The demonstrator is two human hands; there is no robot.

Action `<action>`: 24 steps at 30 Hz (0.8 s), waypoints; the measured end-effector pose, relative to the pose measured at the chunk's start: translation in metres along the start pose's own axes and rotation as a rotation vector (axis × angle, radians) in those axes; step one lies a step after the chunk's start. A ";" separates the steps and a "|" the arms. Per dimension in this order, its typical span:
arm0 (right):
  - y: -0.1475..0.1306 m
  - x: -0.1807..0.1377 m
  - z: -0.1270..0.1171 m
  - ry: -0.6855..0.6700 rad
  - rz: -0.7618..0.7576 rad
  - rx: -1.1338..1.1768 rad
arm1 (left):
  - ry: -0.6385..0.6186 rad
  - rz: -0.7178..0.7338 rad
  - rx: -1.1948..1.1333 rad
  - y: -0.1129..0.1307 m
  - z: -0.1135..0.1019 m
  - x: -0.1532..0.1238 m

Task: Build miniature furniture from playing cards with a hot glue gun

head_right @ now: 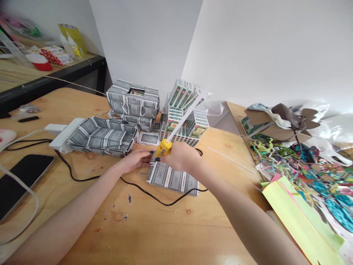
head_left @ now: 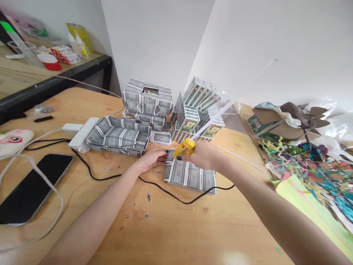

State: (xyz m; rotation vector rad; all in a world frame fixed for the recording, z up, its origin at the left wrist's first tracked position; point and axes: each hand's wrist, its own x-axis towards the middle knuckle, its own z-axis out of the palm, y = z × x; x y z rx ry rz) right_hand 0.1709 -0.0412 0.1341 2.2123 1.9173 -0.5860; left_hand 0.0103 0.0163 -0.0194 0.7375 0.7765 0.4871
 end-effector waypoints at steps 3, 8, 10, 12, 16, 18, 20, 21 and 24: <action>-0.001 -0.002 0.000 -0.008 -0.010 -0.010 | -0.003 0.010 0.012 -0.001 -0.001 0.001; 0.000 -0.003 0.001 -0.015 -0.007 0.003 | 0.002 0.001 0.016 -0.001 -0.001 0.002; 0.000 -0.003 0.002 -0.010 -0.009 0.006 | 0.009 -0.001 0.016 -0.001 -0.001 0.002; 0.000 -0.004 0.002 -0.006 -0.011 0.010 | 0.011 -0.003 0.014 0.000 -0.001 0.001; 0.001 -0.005 0.004 -0.013 -0.027 0.025 | 0.000 -0.003 0.004 -0.001 -0.002 0.002; 0.001 -0.006 0.004 -0.019 -0.025 0.020 | 0.000 -0.002 0.005 -0.001 -0.002 0.003; 0.002 -0.006 0.005 -0.013 -0.017 0.021 | 0.002 -0.001 0.011 -0.001 -0.002 0.003; 0.002 -0.006 0.005 -0.012 -0.018 0.029 | 0.003 -0.001 0.015 -0.001 -0.002 0.002; 0.006 -0.006 0.006 -0.041 -0.032 0.103 | -0.004 -0.011 0.020 0.000 -0.001 0.002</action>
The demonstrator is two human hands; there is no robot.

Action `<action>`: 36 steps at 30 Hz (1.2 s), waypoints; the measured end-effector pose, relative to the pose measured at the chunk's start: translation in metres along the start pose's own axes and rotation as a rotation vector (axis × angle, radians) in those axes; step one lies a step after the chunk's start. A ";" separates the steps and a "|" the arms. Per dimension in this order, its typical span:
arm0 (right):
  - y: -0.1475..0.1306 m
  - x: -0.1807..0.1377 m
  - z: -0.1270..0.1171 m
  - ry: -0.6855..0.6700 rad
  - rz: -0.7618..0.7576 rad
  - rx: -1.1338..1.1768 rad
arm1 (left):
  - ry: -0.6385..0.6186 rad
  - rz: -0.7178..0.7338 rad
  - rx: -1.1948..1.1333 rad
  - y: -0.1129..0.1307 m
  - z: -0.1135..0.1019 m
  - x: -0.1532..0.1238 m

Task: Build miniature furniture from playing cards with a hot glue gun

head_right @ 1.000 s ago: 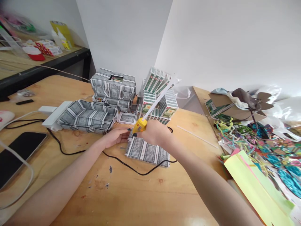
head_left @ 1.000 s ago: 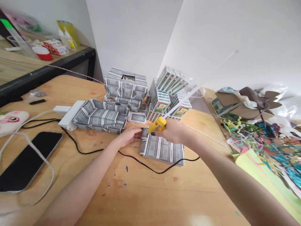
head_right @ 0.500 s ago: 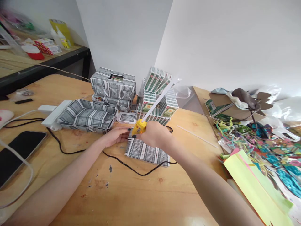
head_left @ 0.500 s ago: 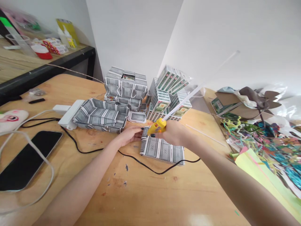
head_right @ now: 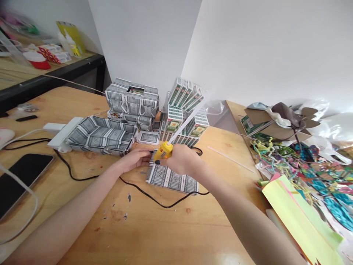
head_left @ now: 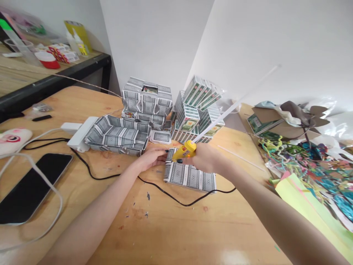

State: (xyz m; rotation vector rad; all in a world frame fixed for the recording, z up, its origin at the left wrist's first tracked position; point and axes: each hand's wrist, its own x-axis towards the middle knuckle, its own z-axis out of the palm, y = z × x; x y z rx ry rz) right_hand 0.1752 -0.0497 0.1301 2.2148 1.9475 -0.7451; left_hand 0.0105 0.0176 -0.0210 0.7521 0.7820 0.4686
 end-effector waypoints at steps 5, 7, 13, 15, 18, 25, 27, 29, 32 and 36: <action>0.024 -0.004 0.000 -0.061 0.039 0.332 | -0.029 0.012 -0.017 0.000 -0.001 0.000; 0.041 -0.009 0.004 -0.028 0.036 0.513 | -0.070 0.020 0.001 0.000 -0.003 0.000; 0.098 -0.030 0.039 0.218 0.146 1.068 | -0.074 0.044 0.073 -0.001 -0.003 -0.001; 0.110 -0.038 0.050 0.295 0.188 1.170 | -0.062 0.046 0.096 -0.001 -0.001 -0.002; 0.122 -0.049 0.063 0.373 0.236 1.245 | -0.048 0.051 0.114 -0.001 0.001 -0.001; 0.155 -0.055 0.085 0.494 0.307 1.331 | -0.031 0.059 0.112 -0.003 0.001 0.000; 0.163 -0.054 0.090 0.551 0.362 1.316 | -0.032 0.057 0.105 -0.003 0.001 0.000; 0.168 -0.054 0.096 0.580 0.417 1.301 | -0.031 0.053 0.100 -0.002 0.001 -0.001; 0.167 -0.056 0.106 0.570 0.452 1.353 | -0.029 0.051 0.098 0.000 0.003 -0.002; 0.166 -0.057 0.122 0.584 0.451 1.473 | -0.028 0.048 0.094 0.000 0.003 -0.002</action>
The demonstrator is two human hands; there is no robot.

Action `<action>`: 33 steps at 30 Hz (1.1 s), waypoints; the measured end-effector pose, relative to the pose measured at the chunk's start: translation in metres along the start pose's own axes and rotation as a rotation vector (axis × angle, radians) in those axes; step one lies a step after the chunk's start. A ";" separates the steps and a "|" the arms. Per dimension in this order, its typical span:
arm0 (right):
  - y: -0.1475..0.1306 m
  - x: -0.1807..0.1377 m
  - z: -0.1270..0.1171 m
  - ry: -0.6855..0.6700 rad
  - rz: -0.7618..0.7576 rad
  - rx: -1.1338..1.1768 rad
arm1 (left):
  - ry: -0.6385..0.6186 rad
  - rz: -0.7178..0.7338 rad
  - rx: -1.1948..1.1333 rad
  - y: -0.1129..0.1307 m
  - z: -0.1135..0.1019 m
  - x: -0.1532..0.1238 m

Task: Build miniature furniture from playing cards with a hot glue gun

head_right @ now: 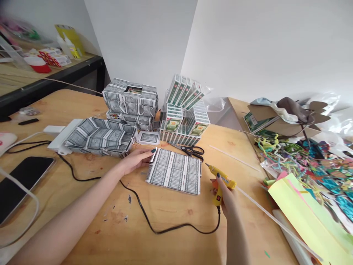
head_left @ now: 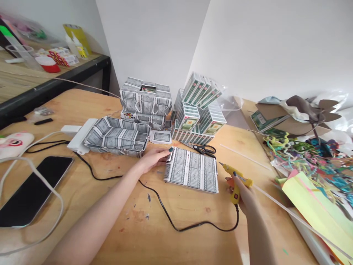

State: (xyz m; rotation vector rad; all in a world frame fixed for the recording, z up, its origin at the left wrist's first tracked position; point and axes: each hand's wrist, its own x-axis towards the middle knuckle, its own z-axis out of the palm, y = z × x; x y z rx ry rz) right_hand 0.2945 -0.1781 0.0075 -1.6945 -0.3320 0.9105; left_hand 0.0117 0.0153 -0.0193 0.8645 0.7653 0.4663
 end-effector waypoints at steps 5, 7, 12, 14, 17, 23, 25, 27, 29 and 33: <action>0.012 0.004 -0.006 -0.040 0.050 0.028 | -0.013 0.002 -0.002 -0.001 -0.002 0.001; 0.012 0.006 -0.010 -0.080 0.071 -0.026 | -0.022 0.004 0.000 -0.002 -0.003 0.001; -0.003 0.004 -0.021 0.095 0.144 -0.683 | -0.033 0.011 0.006 -0.002 -0.003 0.000; -0.013 -0.002 -0.020 0.144 0.106 -1.020 | -0.031 0.012 0.005 -0.002 -0.002 -0.001; -0.026 -0.017 -0.004 0.272 -0.168 -1.223 | -0.033 0.013 0.004 -0.001 -0.002 -0.001; -0.026 -0.037 0.079 -0.078 -1.019 -0.949 | -0.023 0.009 0.009 -0.001 -0.001 -0.002; -0.024 -0.037 0.107 -0.247 -1.104 -1.055 | -0.017 0.009 0.006 -0.001 -0.001 -0.002; -0.023 -0.036 0.129 -0.326 -1.114 -1.143 | -0.015 0.011 0.009 -0.001 -0.001 -0.002; -0.023 -0.034 0.143 -0.380 -1.092 -1.208 | -0.004 0.017 0.006 -0.001 0.000 -0.002; -0.019 -0.032 0.154 -0.410 -1.064 -1.279 | 0.033 0.018 -0.001 0.001 0.004 -0.003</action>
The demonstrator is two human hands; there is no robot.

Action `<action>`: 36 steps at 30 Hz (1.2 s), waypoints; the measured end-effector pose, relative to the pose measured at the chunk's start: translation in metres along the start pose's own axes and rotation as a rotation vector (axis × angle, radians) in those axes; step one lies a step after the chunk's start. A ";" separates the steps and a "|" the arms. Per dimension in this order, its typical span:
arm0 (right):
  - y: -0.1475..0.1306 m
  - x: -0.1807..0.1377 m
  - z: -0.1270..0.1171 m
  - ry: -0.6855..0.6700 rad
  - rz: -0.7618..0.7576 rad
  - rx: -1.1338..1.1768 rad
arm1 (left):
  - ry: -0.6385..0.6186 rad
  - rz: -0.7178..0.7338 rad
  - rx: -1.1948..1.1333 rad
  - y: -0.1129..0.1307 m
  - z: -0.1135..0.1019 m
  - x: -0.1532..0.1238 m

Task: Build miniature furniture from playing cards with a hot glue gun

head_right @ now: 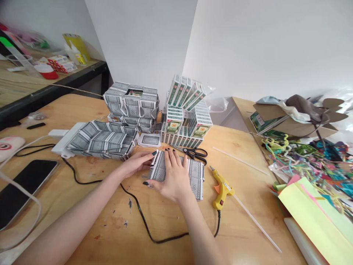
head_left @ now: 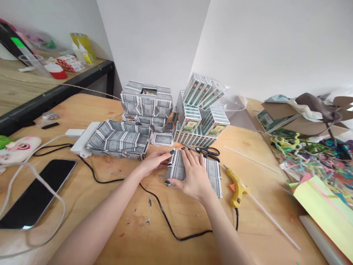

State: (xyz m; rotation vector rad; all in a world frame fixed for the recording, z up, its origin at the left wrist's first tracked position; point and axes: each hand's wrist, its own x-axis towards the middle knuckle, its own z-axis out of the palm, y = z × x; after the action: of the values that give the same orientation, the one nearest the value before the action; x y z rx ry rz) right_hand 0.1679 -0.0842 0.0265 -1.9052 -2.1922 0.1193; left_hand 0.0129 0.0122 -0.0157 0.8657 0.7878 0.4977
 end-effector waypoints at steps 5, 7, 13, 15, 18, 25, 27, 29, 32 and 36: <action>-0.001 -0.001 0.003 0.010 0.008 -0.016 | 0.043 -0.001 0.026 0.003 0.005 -0.002; -0.001 -0.001 0.003 0.009 0.010 -0.015 | 0.052 -0.003 0.041 0.004 0.007 -0.003; -0.003 -0.001 0.000 -0.008 0.021 -0.012 | 0.101 0.005 0.094 0.004 0.009 -0.002; -0.003 -0.001 0.000 -0.010 0.029 -0.011 | 0.109 0.014 0.106 0.003 0.009 -0.002; -0.002 -0.001 0.002 -0.008 0.032 -0.006 | 0.124 0.022 0.124 0.002 0.009 -0.001; -0.002 -0.001 0.002 0.008 0.021 0.009 | 0.172 0.032 0.134 0.001 0.014 -0.002; -0.002 -0.001 0.002 0.010 0.024 0.015 | 0.174 0.033 0.129 0.002 0.015 -0.002; -0.003 0.000 0.002 0.011 0.028 0.018 | 0.167 0.027 0.125 0.002 0.015 -0.002; -0.003 -0.001 0.002 0.014 0.031 0.020 | 0.157 0.008 0.116 0.003 0.014 -0.003; -0.004 -0.002 0.003 0.027 0.034 0.028 | 0.165 -0.015 0.100 0.004 0.015 -0.003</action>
State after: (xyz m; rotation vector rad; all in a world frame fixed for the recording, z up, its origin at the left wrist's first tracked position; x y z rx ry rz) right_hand 0.1640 -0.0859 0.0246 -1.9176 -2.1304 0.1287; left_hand 0.0229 0.0056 -0.0050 0.9184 0.9769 0.5243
